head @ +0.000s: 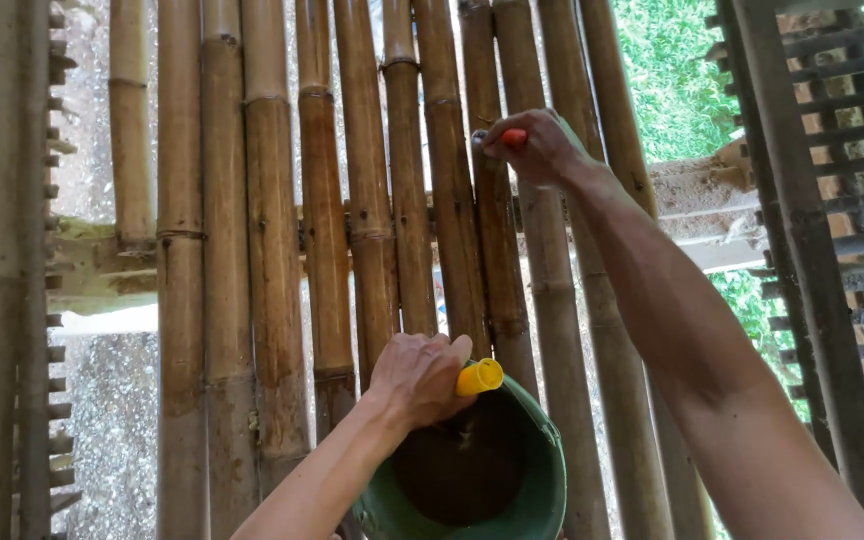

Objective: The person holds a green bucket containing a dark liquid in their left hand and uses a paintbrush in their right hand to apply the liquid onto a vertical bamboo wall. The person repeatedly dips the brush into the bucket and paints the bamboo stalks in a rhythmic motion.

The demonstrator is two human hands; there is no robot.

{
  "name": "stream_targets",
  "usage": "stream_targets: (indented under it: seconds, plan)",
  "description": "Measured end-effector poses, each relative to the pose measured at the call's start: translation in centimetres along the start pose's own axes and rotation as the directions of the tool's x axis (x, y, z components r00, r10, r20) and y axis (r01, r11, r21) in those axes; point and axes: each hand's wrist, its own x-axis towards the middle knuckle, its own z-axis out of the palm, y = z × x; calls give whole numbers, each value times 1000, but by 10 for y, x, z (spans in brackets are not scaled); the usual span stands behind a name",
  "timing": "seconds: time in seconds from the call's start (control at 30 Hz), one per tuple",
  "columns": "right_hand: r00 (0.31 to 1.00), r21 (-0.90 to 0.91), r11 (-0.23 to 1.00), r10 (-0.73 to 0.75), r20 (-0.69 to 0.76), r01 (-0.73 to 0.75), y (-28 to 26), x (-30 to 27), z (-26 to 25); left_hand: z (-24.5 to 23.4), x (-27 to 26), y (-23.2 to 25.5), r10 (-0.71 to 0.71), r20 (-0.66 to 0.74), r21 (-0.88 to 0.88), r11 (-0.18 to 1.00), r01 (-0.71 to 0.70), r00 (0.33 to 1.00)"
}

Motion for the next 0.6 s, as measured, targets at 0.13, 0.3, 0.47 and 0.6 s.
stream_targets:
  seconds: [0.13, 0.3, 0.47, 0.6]
  plan:
    - [994, -104, 991, -89, -57, 82, 52, -40, 51, 5, 2, -2, 48, -8, -18, 999, -48, 999]
    - [982, -128, 977, -158, 107, 172, -1, -148, 23, -4, 0, -1, 60, -12, -21, 998, -60, 998]
    - [977, -63, 997, -35, 212, 49, -40, -239, -1, -7, 3, -5, 122, -47, -25, 992, -123, 991]
    - [955, 29, 999, 17, 297, -27, -83, -280, -26, 4, 7, -10, 155, -115, -52, 985, -162, 981]
